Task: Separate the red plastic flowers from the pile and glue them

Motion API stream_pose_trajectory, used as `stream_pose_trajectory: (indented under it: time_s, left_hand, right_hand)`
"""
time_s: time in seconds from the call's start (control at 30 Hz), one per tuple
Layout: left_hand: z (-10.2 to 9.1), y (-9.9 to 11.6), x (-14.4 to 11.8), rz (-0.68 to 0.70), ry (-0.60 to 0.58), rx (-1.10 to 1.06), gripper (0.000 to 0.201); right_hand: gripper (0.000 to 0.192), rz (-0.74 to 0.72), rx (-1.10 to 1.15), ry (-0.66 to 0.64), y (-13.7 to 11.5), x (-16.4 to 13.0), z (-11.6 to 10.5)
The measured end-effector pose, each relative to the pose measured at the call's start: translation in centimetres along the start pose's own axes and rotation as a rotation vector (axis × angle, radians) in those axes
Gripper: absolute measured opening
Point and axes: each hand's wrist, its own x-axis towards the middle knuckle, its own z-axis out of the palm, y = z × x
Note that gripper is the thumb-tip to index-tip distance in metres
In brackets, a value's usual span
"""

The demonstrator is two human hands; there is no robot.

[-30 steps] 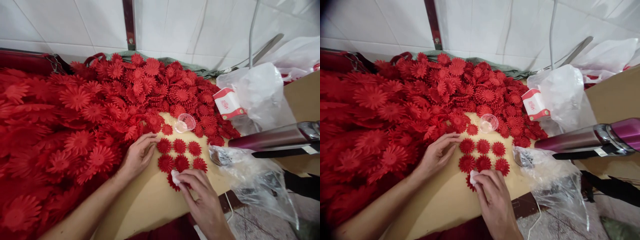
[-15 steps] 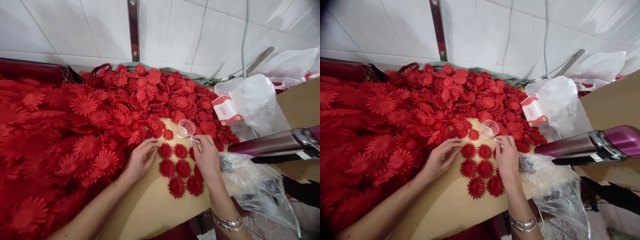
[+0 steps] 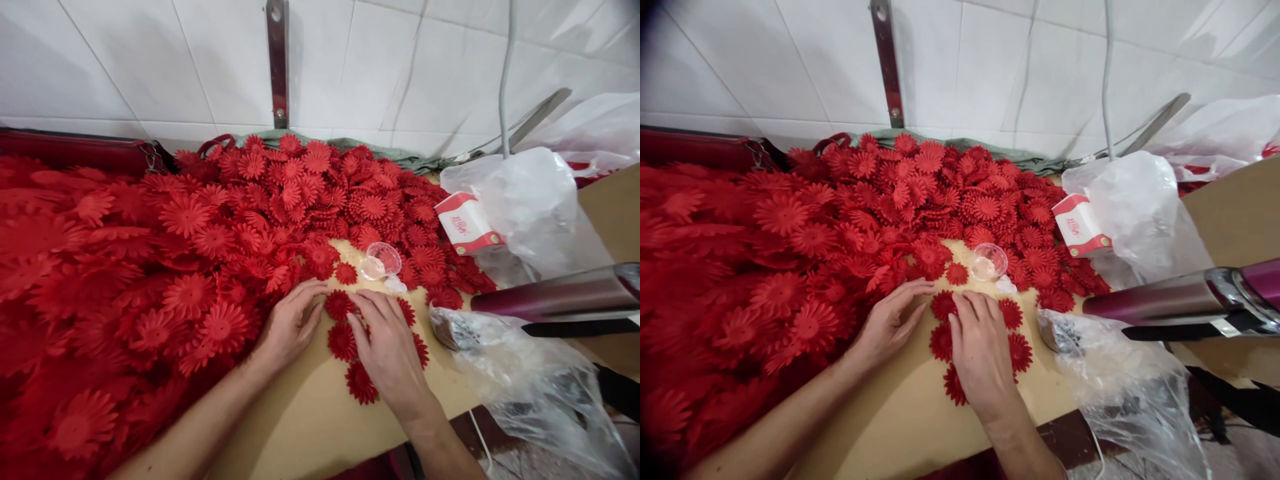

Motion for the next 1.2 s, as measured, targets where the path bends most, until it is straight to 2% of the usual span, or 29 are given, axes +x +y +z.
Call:
stream_pose_trajectory:
  time_s: [0.13, 0.2, 0.3, 0.37, 0.53, 0.67, 0.73, 0.83, 0.93, 1.2]
  left_hand:
    - [-0.3, 0.4, 0.2, 0.014, 0.045, 0.002, 0.031]
    - [-0.5, 0.8, 0.3, 0.034, 0.094, 0.009, 0.030]
    - [-0.9, 1.4, 0.3, 0.063, 0.138, 0.024, 0.033]
    - [-1.0, 1.9, 0.2, 0.075, 0.115, 0.027, 0.036]
    - [-0.9, 2.9, -0.1, 0.082, -0.013, 0.035, 0.034]
    - [-0.6, 3.7, -0.5, 0.120, -0.128, 0.111, 0.023]
    - [-0.5, 4.0, -0.7, 0.148, -0.179, 0.160, 0.021]
    - [-0.6, 4.3, -0.9, 0.150, -0.220, 0.187, 0.023]
    - [-0.7, 4.3, -0.8, 0.134, -0.204, 0.173, 0.023]
    - [-0.8, 4.1, -0.5, 0.129, -0.173, 0.115, 0.026]
  right_hand:
    - [0.044, 0.005, -0.058, -0.074, -1.2, 2.3, 2.2]
    - [0.047, -0.001, -0.007, -0.089, -1.7, 3.2, 2.9]
    - [0.051, -0.026, 0.123, -0.099, -2.2, 3.7, 2.5]
    - [0.046, -0.014, 0.181, -0.084, -2.0, 3.5, 1.4]
    - [0.027, 0.059, 0.263, 0.007, 0.8, 0.2, -2.3]
    - [0.019, 0.123, 0.167, -0.007, 2.7, -4.3, -3.5]
    - [0.028, 0.109, 0.078, -0.022, 2.6, -6.4, -3.1]
    - [0.063, 0.081, -0.044, -0.067, 1.5, -8.5, -2.1]
    - [0.070, 0.068, -0.079, -0.103, 0.5, -9.3, -1.3]
    - [0.049, 0.051, 0.030, -0.174, 0.0, -8.4, -1.7]
